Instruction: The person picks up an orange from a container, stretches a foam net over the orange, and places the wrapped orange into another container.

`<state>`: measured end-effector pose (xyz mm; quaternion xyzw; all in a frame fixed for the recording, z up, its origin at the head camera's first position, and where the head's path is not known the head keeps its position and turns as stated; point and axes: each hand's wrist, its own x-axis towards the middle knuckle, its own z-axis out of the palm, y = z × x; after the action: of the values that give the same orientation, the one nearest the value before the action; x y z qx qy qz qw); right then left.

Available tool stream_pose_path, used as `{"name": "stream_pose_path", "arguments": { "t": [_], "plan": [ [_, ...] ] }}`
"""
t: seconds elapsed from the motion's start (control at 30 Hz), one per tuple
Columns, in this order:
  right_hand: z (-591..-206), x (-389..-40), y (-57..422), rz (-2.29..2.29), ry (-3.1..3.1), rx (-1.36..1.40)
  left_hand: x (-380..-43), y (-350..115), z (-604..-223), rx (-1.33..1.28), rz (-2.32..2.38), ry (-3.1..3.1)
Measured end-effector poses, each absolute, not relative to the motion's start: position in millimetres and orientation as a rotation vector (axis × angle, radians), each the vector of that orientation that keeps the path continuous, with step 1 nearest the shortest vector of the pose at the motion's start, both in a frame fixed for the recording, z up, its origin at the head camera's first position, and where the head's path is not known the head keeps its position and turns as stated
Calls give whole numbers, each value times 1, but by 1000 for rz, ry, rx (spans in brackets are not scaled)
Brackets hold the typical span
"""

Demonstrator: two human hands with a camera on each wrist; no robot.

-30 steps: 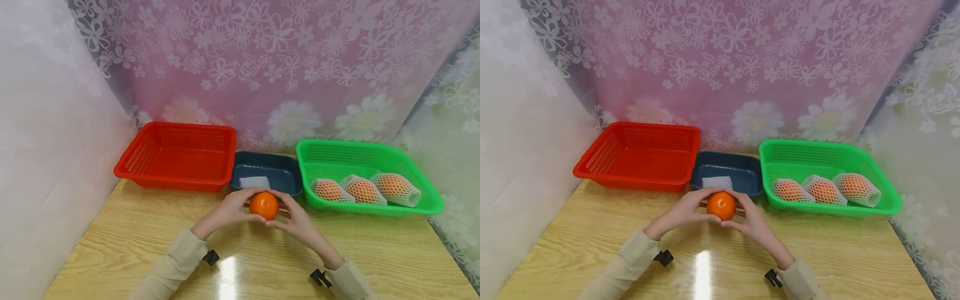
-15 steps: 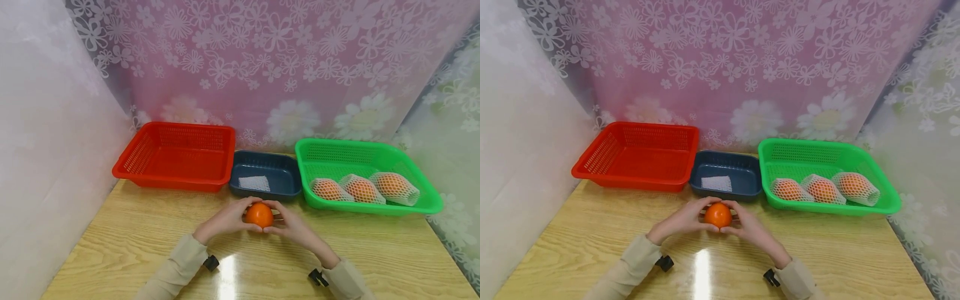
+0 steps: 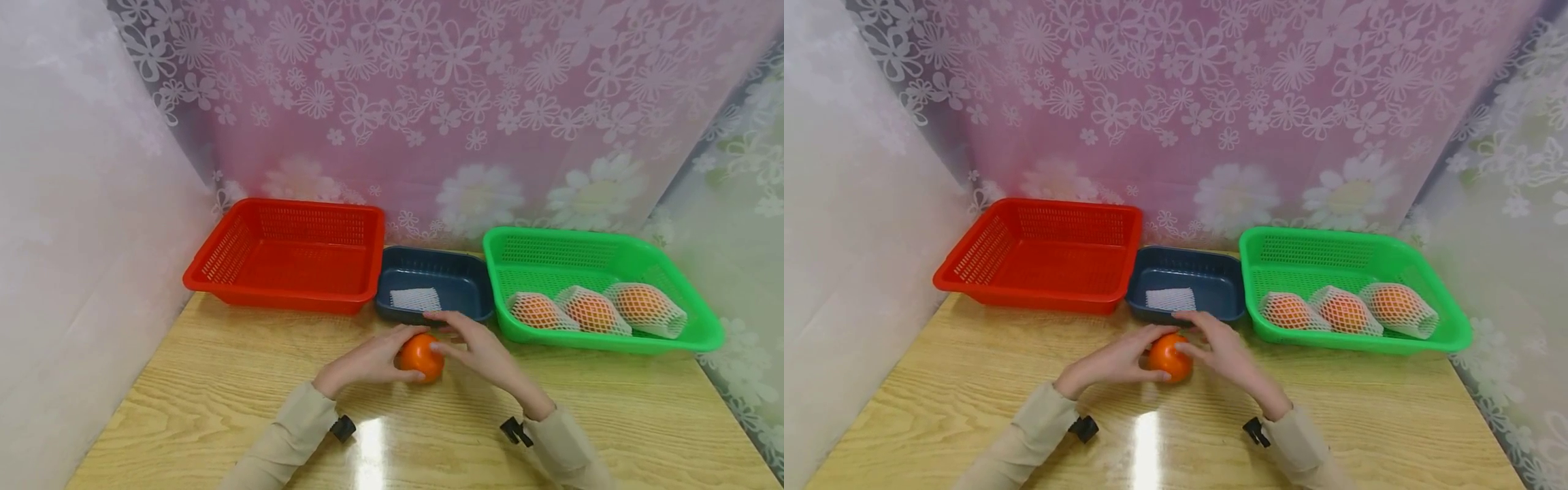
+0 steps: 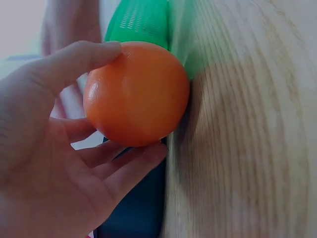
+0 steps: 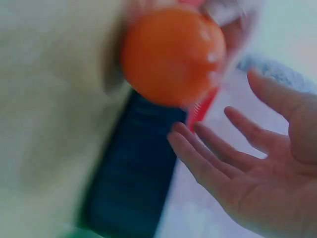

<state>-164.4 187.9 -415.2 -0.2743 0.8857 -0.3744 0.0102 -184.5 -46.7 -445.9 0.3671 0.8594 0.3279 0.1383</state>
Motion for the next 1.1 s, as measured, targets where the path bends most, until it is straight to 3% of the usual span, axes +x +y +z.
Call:
{"name": "stream_pose_path", "arguments": {
  "t": [0.17, 0.57, 0.87, 1.1],
  "plan": [
    [-403, -200, 181, -959, 3085, -811, -185, -45, -446, 1062, 937, 2460],
    [-438, -272, 162, -673, 2979, -618, -182, -43, -446, 1035, 919, 2486],
    [-444, -280, 161, -788, 2975, -415, -182, -44, -445, 990, 973, 2459],
    [-427, -269, 165, -1079, 3119, -385, -188, -50, -438, 961, 1107, 2492]
  ]
}}
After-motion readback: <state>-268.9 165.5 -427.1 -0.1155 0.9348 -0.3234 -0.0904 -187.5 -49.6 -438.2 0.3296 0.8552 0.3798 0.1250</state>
